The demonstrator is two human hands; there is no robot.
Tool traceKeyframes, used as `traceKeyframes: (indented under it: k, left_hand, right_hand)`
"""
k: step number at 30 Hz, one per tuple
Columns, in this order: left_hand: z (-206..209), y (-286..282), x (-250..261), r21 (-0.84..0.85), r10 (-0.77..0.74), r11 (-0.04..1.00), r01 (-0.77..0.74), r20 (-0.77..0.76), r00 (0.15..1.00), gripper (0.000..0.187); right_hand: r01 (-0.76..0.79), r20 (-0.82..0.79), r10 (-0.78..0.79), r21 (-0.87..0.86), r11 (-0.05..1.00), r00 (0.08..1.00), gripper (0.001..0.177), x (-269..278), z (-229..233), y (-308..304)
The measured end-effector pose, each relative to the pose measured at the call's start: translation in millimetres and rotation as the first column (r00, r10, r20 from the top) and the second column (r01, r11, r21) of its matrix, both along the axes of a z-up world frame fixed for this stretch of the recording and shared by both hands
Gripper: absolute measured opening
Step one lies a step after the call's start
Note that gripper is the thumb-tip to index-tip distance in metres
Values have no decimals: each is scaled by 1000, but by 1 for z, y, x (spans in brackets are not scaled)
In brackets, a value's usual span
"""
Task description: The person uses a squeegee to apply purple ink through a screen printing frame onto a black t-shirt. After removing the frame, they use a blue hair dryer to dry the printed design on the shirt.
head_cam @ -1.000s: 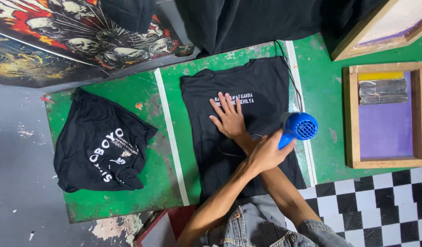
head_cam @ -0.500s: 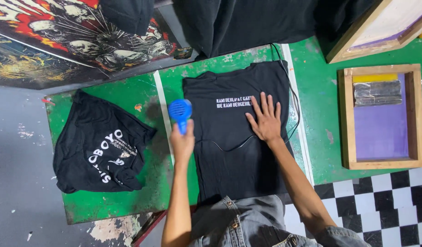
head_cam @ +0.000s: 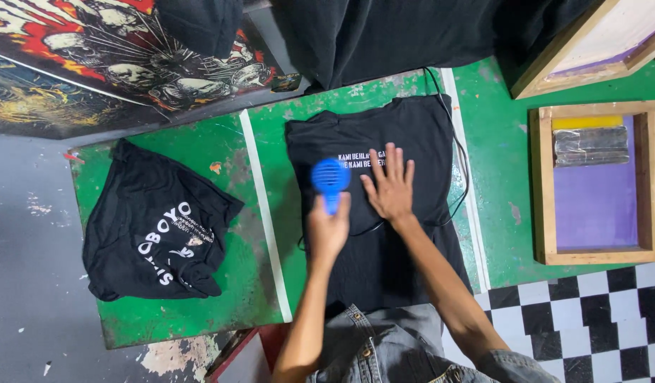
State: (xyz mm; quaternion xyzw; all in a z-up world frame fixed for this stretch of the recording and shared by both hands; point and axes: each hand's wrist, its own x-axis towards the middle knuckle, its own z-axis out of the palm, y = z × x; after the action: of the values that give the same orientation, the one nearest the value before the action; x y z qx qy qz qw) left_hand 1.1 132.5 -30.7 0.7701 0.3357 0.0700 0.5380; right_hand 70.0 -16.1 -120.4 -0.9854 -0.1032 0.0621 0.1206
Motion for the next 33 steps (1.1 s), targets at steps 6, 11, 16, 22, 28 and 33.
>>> traceKeyframes:
  k: [6, 11, 16, 22, 28, 33]
  left_hand:
    - [38, -113, 0, -66, -470, 880, 471, 30, 882, 34]
    - [63, -172, -11, -202, -882, 461, 864, 4, 472, 43]
    - [77, -153, 5, -242, -884, 449, 860, 17, 467, 43]
    - [43, -59, 40, -181, -618, 785, 593, -168, 768, 54]
    - [8, 63, 25, 11, -70, 997, 71, -42, 997, 35]
    - [-9, 133, -20, 101, 169, 980, -173, 45, 984, 32]
  right_hand:
    - [-127, 233, 150, -113, 985, 961, 72, -4, -21, 65]
    - [-321, 3, 326, 171, 931, 945, 66, -3, -16, 86]
    - [-294, 21, 294, 137, 946, 956, 64, 3, -8, 62]
    - [-182, 240, 180, -16, 983, 954, 65, 14, -30, 4]
    - [-24, -89, 23, -5, 1000, 996, 67, 20, 17, -46]
    - [96, -121, -98, -23, 995, 988, 67, 21, 16, -67]
